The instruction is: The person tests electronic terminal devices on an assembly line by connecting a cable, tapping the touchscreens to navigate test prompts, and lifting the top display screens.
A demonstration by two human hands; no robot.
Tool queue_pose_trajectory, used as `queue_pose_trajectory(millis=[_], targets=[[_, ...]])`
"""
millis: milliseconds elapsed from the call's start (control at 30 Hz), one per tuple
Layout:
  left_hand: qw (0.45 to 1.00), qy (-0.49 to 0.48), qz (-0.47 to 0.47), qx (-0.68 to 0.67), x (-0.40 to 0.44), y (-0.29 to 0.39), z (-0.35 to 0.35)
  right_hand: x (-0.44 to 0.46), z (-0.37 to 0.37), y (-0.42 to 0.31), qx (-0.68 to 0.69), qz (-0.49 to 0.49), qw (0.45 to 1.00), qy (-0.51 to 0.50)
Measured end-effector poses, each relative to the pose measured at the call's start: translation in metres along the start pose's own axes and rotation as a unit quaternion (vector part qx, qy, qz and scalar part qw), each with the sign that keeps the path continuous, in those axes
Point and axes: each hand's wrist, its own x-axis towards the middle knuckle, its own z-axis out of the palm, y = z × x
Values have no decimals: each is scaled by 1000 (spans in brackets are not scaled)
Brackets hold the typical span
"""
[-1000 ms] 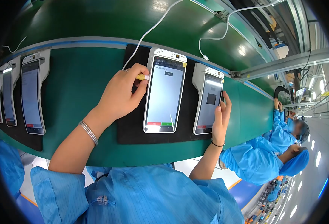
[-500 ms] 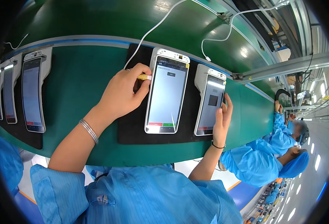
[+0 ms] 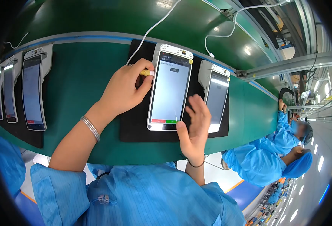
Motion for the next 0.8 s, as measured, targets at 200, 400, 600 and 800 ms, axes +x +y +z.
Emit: queue_pose_trajectory(millis=[200, 400, 600, 800], targets=[[1000, -2, -1, -2, 0, -1, 0, 2, 8, 6, 88, 88, 991, -51], [1000, -10, -16, -6, 0, 1, 0, 2, 6, 11, 114, 90, 988, -42], [1000, -11, -16, -7, 0, 1, 0, 3, 5, 8, 130, 94, 986, -46], [999, 13, 19, 26, 0, -1, 0, 3, 4, 8, 115, 88, 988, -53]])
